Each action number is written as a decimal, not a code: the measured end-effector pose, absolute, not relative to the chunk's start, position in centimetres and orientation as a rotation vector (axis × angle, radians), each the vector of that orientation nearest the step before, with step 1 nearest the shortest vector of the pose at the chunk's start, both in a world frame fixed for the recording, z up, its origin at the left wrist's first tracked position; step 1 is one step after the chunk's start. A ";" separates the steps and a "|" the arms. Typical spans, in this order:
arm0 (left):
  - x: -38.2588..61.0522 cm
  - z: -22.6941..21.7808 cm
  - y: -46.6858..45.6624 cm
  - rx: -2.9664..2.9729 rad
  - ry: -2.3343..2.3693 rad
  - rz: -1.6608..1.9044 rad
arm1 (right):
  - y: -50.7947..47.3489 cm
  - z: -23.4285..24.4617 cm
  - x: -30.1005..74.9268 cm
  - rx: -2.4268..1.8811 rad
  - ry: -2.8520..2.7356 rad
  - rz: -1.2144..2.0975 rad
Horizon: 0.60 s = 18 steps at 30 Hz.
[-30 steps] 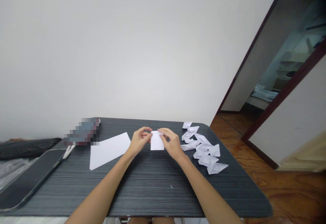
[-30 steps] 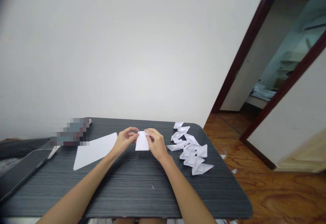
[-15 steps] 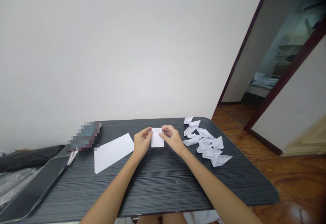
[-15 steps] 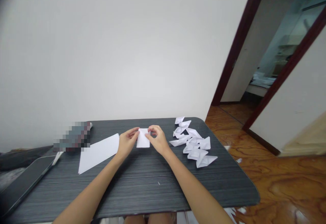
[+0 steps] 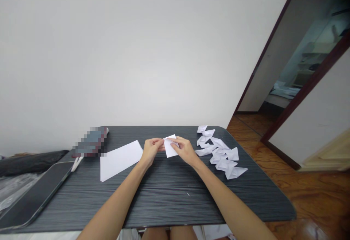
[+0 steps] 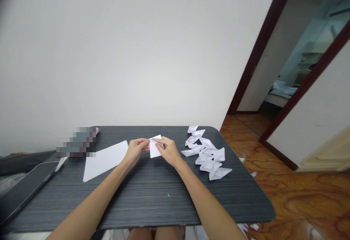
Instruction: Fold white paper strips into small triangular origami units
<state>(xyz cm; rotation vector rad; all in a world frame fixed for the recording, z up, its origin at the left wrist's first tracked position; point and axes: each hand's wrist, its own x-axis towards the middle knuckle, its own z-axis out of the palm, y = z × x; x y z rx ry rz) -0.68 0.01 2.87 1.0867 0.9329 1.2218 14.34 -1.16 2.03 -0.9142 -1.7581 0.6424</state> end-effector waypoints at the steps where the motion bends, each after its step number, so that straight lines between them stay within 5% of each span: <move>1: -0.7 2.8 0.1 1.078 0.922 1.219 | -1.2 2.0 14.4 -0.921 -1.775 0.646; 18: -0.7 3.3 -0.1 0.999 0.848 1.143 | -1.8 2.8 14.6 -0.844 -1.966 0.360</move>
